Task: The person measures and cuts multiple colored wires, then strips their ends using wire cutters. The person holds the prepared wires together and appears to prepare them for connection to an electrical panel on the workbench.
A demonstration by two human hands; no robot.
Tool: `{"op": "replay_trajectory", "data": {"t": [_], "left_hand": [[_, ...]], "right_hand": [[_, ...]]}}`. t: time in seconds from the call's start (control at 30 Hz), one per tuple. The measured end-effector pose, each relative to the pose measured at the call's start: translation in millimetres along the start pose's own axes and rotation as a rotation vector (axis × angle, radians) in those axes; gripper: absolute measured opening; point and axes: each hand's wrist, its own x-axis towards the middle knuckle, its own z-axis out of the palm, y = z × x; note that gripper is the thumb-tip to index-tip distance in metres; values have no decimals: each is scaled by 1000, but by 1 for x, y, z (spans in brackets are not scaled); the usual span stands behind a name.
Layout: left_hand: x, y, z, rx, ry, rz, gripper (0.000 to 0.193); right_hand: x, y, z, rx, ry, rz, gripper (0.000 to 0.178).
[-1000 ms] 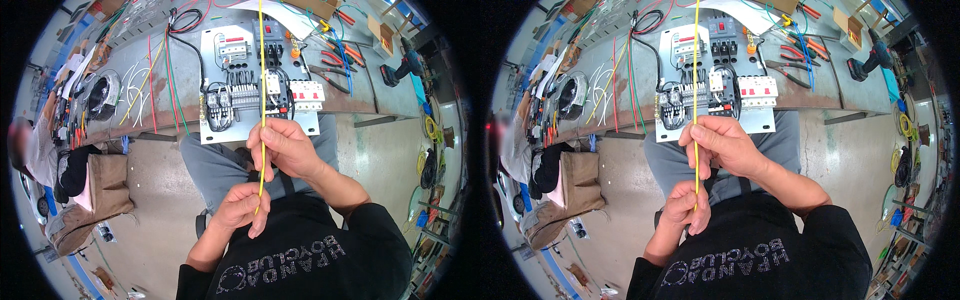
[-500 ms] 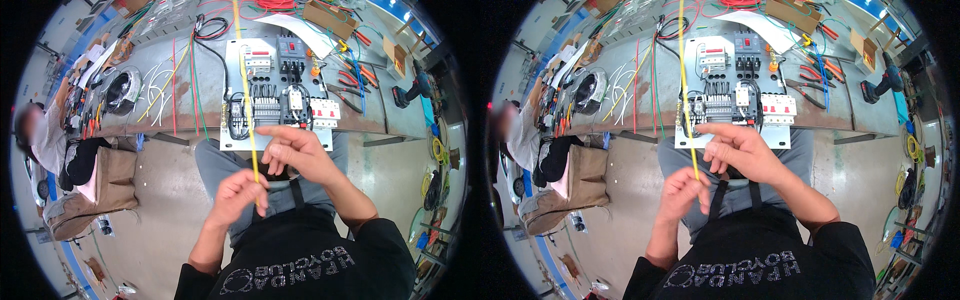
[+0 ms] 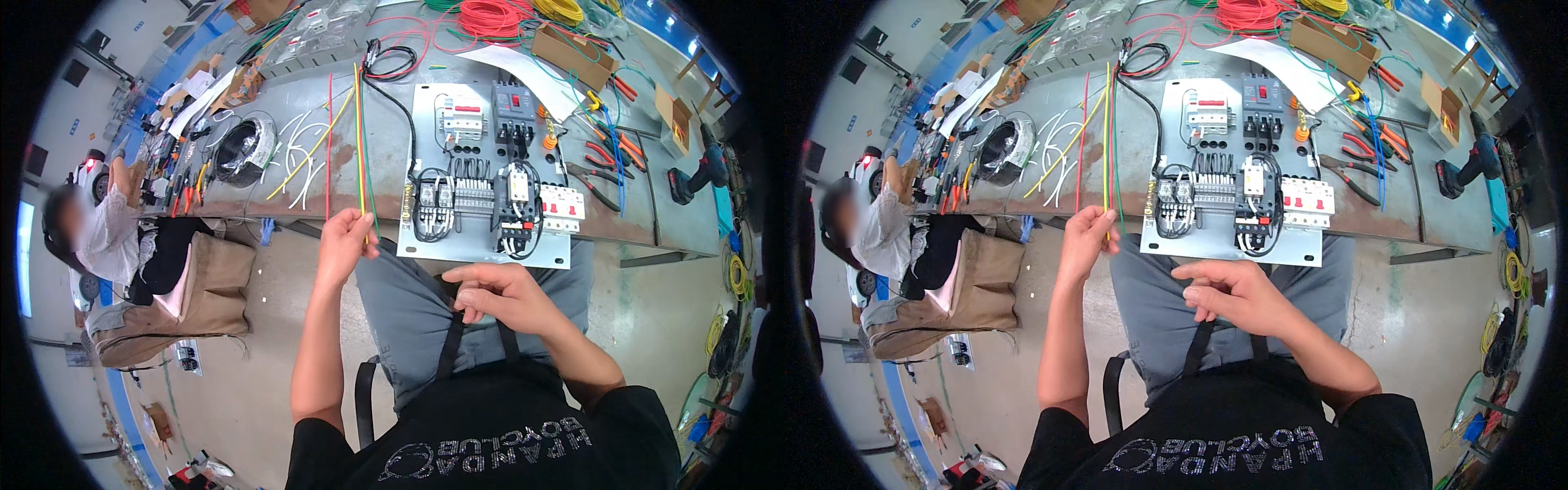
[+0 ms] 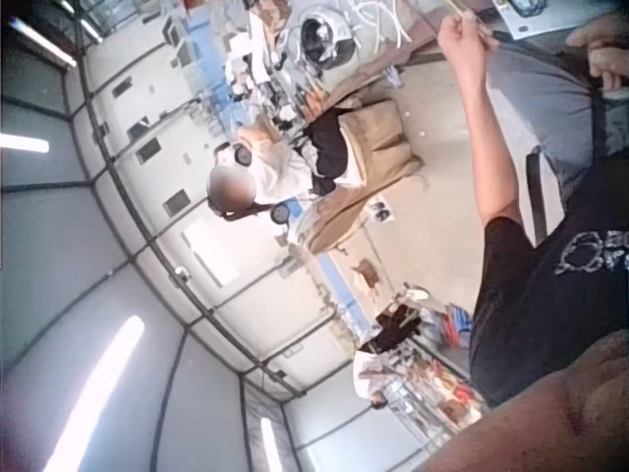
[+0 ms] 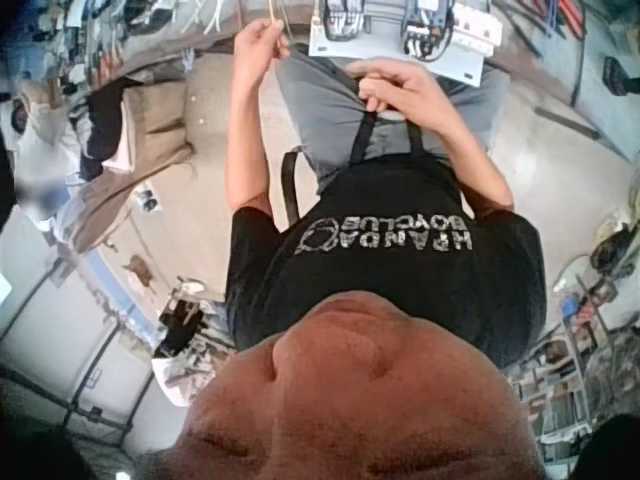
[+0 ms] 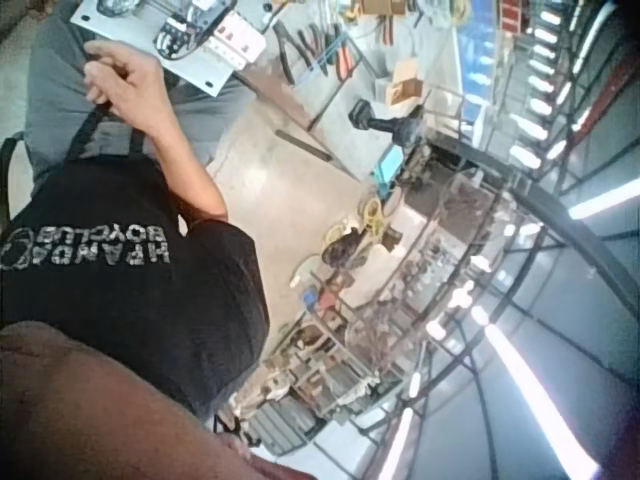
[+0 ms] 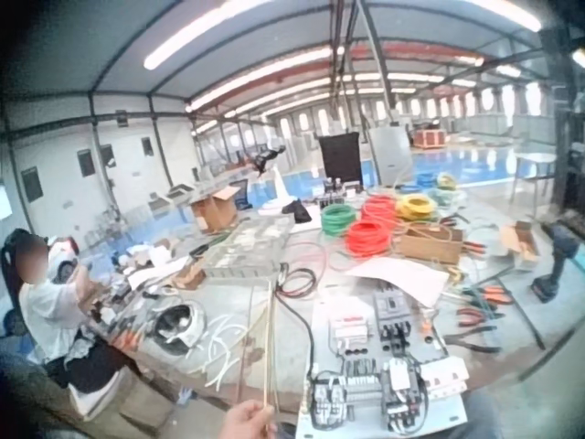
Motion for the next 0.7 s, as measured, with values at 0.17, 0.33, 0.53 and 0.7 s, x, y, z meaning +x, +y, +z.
{"op": "replay_trajectory", "data": {"t": [0.17, 0.33, 0.53, 0.7], "left_hand": [[26, 4, -4, 286, 137, 22, 29], [76, -4, -79, 835, 570, 444, 21], [121, -25, -161, 1232, 601, 269, 21], [129, -26, -176, 1308, 458, 282, 17]], "right_hand": [[-7, 13, -6, 27, 55, 34, 32], [-14, 24, -4, 53, 44, 53, 32], [-17, 25, -5, 91, 30, 45, 32], [-17, 22, -8, 69, 37, 55, 33]]}}
